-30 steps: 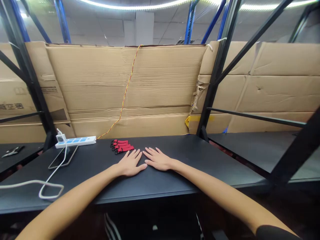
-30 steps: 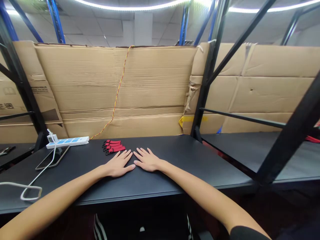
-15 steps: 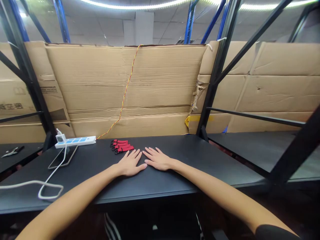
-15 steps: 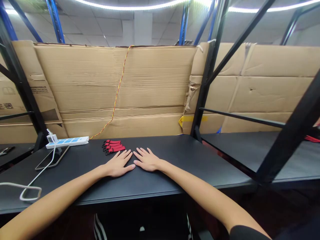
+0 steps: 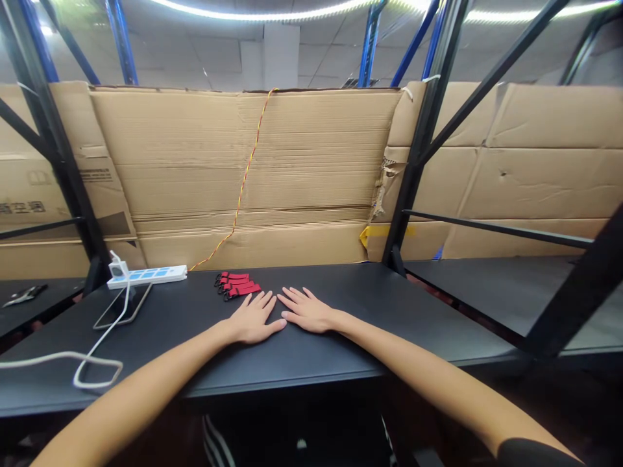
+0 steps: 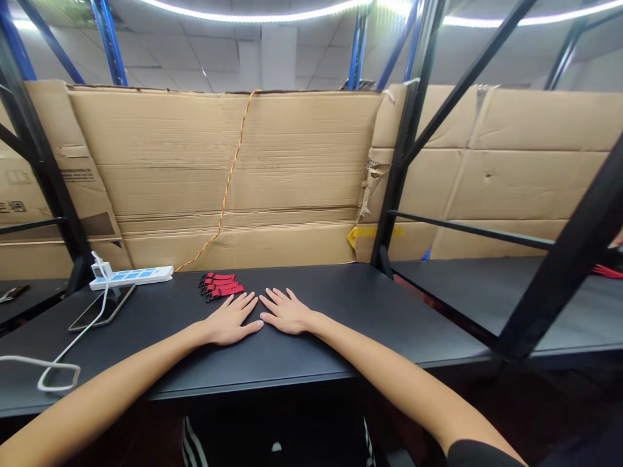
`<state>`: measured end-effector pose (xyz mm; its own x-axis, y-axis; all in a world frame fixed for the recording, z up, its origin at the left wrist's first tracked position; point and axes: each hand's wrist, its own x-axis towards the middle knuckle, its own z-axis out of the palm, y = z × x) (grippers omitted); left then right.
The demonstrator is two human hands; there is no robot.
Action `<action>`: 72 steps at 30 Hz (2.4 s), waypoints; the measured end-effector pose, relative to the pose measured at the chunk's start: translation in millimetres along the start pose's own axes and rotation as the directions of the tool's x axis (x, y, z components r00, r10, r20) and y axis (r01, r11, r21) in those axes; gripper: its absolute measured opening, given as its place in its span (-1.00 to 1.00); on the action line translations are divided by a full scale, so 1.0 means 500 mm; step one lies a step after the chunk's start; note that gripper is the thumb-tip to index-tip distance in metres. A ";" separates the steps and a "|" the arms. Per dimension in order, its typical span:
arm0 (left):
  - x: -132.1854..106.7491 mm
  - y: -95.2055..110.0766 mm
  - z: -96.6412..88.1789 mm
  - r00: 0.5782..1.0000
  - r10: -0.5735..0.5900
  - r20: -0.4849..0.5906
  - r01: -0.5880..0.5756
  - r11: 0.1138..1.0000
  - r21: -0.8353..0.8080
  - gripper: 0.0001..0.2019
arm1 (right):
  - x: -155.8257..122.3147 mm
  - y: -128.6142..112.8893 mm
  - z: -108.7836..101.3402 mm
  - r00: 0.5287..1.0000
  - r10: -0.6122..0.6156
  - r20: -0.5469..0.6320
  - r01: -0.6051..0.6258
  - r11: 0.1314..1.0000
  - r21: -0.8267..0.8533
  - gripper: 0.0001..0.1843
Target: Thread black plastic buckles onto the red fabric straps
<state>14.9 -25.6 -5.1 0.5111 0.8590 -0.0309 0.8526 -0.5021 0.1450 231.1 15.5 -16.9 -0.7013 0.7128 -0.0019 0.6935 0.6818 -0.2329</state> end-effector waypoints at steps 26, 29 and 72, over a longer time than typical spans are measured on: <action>0.002 -0.005 0.004 1.000 0.011 -0.014 -0.011 1.000 -0.003 -0.19 | 0.001 0.000 0.000 1.000 0.008 0.001 -0.008 1.000 -0.001 -0.21; 0.002 -0.004 0.004 1.000 0.006 -0.014 -0.006 1.000 -0.012 -0.18 | 0.001 0.002 0.001 1.000 0.006 -0.005 -0.006 1.000 0.001 -0.21; -0.011 -0.047 -0.041 0.921 -0.151 -0.359 0.279 0.900 0.336 -0.66 | -0.004 -0.001 -0.002 0.989 -0.021 -0.144 0.024 1.000 0.017 -0.30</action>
<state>-10.2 -16.2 12.1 0.3026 0.9033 0.3042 0.9461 -0.2461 -0.2104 232.5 13.8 -15.9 -0.6846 0.7147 0.1431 0.6740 0.6955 -0.2491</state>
